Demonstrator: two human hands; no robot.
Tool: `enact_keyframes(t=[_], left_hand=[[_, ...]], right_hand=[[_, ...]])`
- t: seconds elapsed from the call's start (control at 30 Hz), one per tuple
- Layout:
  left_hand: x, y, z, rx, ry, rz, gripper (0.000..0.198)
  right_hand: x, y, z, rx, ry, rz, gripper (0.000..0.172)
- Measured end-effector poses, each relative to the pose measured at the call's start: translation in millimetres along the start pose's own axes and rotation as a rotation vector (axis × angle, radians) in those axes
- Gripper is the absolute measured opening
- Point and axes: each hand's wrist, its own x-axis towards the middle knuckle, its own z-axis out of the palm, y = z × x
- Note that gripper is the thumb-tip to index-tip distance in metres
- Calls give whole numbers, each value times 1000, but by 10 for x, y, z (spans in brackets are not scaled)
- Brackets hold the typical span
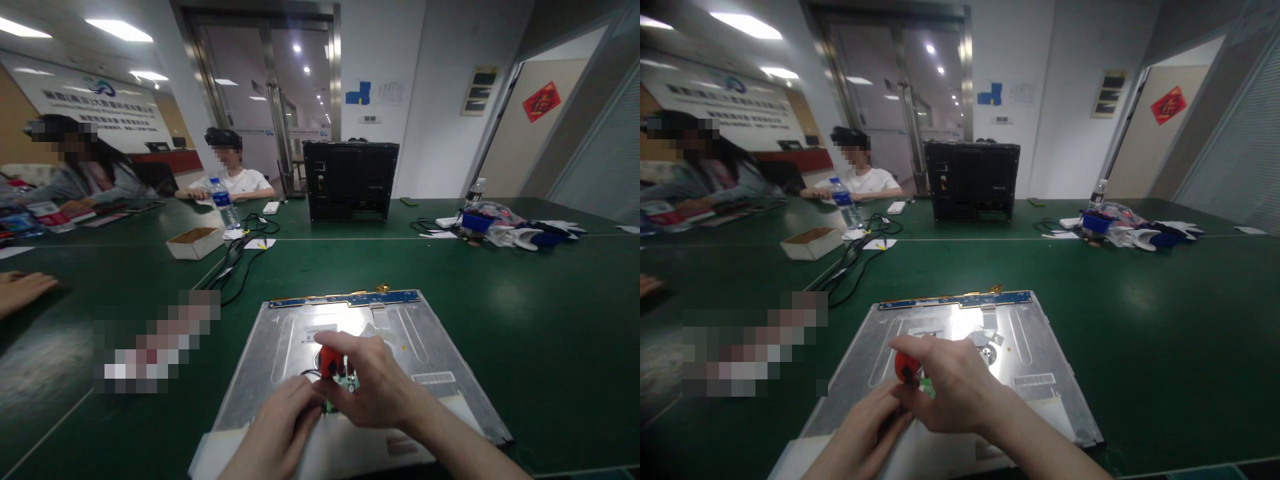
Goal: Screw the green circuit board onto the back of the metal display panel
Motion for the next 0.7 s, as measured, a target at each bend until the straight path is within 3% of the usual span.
enact_keyframes(t=[0.2, 0.43, 0.7], left_hand=[[3, 13, -12, 0, 1, -2, 13], [3, -10, -2, 12, -4, 5, 14], [0, 14, -3, 15, 13, -7, 14]], right_hand=[[-8, -18, -46, 71, -56, 2, 57], [-5, -17, -23, 5, 21, -3, 46], [-16, 3, -15, -18, 19, -22, 41]])
